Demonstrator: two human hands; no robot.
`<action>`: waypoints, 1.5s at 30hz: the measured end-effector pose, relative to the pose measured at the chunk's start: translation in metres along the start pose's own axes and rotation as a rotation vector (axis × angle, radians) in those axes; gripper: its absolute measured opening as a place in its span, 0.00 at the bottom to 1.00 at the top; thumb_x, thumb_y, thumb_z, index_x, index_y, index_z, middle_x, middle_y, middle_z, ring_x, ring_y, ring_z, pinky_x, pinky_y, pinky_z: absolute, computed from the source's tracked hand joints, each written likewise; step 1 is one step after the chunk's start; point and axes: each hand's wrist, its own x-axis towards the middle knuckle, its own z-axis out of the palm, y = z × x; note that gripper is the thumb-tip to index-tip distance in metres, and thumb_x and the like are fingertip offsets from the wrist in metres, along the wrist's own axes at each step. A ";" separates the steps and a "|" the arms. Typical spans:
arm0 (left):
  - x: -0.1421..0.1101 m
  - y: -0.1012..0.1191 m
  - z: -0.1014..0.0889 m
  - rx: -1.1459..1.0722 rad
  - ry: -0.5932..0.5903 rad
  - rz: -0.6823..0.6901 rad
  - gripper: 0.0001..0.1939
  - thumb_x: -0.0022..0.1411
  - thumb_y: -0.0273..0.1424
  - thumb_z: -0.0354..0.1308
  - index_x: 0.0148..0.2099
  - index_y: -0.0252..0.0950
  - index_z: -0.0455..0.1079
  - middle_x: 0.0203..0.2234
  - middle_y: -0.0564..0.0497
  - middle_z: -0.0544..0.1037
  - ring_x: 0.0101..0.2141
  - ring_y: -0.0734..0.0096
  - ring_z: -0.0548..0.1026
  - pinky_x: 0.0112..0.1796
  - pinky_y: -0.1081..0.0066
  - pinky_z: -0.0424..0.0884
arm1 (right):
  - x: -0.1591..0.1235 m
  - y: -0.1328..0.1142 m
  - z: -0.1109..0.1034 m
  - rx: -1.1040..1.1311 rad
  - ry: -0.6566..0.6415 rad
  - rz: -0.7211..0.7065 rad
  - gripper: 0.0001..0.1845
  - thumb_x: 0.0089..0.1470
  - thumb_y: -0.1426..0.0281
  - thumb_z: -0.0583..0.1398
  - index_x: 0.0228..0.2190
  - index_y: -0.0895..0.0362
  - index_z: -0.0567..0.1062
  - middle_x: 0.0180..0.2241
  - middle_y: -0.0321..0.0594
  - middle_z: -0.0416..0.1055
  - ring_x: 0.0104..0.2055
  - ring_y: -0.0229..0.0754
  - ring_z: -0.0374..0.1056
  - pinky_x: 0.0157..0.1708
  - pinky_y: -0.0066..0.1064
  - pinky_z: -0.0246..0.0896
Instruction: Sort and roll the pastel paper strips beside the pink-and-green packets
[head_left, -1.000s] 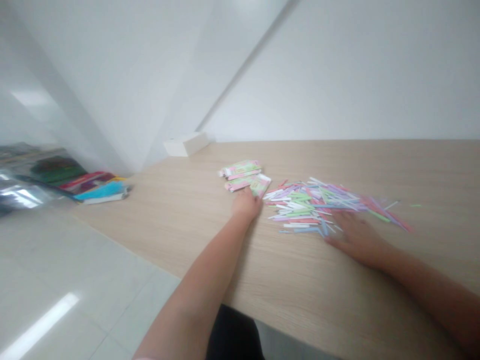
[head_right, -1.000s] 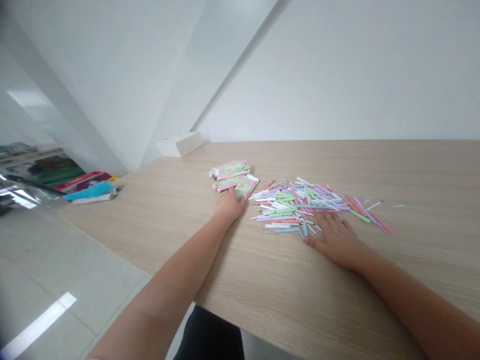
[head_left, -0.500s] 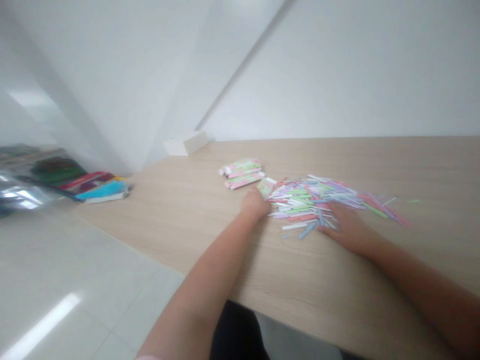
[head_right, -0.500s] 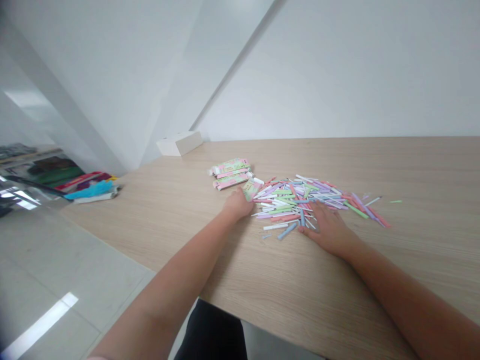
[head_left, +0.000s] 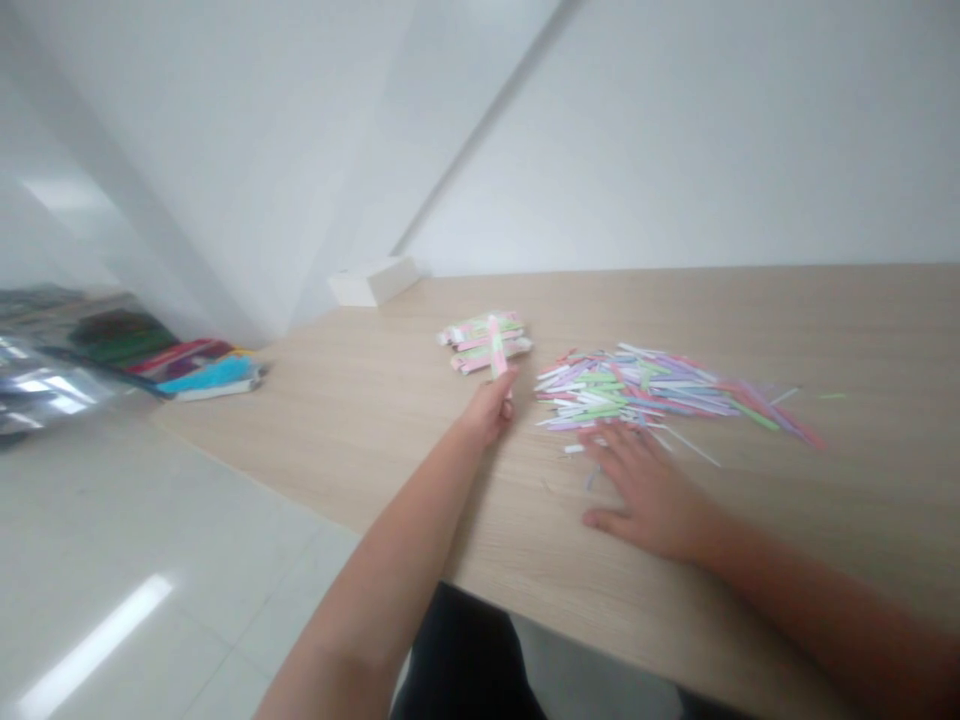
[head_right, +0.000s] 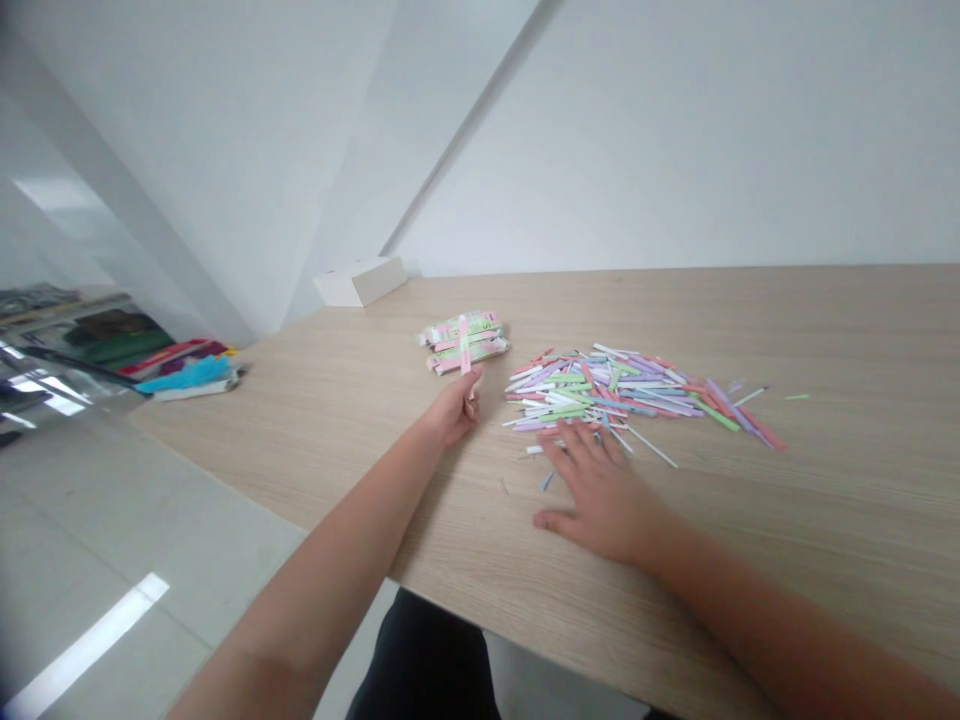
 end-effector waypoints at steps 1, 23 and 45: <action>-0.003 -0.002 0.000 -0.025 -0.029 -0.028 0.14 0.63 0.42 0.65 0.39 0.37 0.68 0.19 0.58 0.67 0.19 0.78 0.68 0.25 0.76 0.69 | 0.005 -0.014 0.001 0.015 -0.007 -0.015 0.51 0.58 0.39 0.57 0.73 0.48 0.51 0.74 0.53 0.47 0.75 0.67 0.41 0.70 0.66 0.38; -0.031 -0.015 0.007 -0.185 -0.496 -0.061 0.22 0.74 0.46 0.49 0.54 0.36 0.74 0.41 0.46 0.81 0.36 0.69 0.80 0.34 0.72 0.76 | 0.094 -0.027 -0.007 0.411 0.408 -0.009 0.20 0.67 0.60 0.56 0.58 0.50 0.71 0.57 0.47 0.72 0.62 0.54 0.66 0.63 0.52 0.61; -0.029 -0.037 0.010 0.003 -0.650 -0.076 0.30 0.56 0.39 0.74 0.57 0.31 0.75 0.54 0.36 0.79 0.49 0.60 0.80 0.57 0.61 0.73 | 0.043 -0.031 -0.010 0.284 0.372 -0.014 0.15 0.67 0.68 0.57 0.54 0.51 0.73 0.52 0.44 0.78 0.55 0.52 0.73 0.56 0.49 0.70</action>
